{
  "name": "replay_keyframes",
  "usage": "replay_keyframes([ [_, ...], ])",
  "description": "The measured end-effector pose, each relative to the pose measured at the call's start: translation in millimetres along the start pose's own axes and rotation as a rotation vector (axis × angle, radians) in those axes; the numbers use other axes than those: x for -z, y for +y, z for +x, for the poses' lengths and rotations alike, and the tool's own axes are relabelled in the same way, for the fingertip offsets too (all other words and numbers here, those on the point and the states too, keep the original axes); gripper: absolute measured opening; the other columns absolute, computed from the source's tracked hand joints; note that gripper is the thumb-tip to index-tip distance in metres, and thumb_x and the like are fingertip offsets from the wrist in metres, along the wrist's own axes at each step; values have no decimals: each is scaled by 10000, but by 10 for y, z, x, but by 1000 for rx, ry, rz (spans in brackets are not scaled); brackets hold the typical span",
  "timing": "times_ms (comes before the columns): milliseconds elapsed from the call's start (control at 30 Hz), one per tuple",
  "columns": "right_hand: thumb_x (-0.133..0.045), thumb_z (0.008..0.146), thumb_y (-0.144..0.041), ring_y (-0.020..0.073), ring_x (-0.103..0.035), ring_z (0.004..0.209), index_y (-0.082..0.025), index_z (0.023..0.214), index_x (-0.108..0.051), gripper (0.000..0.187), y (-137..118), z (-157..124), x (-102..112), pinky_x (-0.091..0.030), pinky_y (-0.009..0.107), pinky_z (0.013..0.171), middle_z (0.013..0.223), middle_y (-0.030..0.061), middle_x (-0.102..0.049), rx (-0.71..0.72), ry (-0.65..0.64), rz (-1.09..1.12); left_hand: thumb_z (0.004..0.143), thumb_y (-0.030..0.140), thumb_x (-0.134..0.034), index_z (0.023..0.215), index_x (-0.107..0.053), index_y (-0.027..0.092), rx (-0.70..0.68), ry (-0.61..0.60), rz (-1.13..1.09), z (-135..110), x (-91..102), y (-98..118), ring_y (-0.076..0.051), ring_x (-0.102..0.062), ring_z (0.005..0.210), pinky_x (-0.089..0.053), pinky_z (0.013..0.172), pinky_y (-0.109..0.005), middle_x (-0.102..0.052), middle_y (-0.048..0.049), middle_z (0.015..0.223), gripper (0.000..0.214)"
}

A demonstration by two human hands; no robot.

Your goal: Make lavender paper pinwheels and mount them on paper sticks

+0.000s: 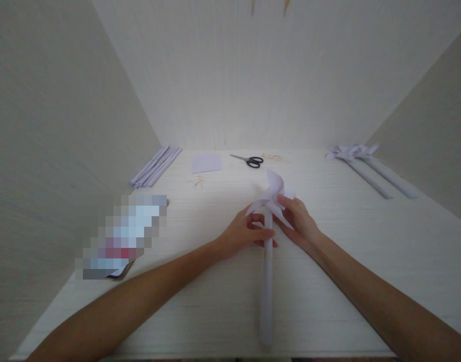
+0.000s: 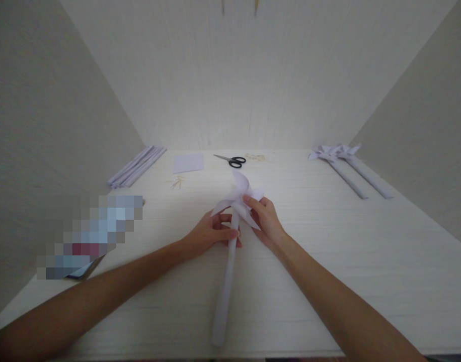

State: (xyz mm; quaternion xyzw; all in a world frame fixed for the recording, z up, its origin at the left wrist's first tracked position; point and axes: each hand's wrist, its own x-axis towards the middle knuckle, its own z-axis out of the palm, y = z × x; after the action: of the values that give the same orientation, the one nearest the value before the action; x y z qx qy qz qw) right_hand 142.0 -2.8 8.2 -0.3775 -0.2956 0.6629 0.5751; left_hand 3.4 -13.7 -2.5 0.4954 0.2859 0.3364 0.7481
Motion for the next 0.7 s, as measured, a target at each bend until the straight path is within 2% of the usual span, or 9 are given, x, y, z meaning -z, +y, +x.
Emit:
replay_keyframes([
  [700, -678, 582, -208, 120, -560, 494, -153, 631, -614, 97, -17, -24, 4, -460, 234, 487, 559, -10, -631, -17, -26, -32, 575, 202, -695, 984, -472, 172, -19, -4, 12, -16, -7, -1, -167, -627, 584, -511, 536, -272, -520, 14, 749, 468],
])
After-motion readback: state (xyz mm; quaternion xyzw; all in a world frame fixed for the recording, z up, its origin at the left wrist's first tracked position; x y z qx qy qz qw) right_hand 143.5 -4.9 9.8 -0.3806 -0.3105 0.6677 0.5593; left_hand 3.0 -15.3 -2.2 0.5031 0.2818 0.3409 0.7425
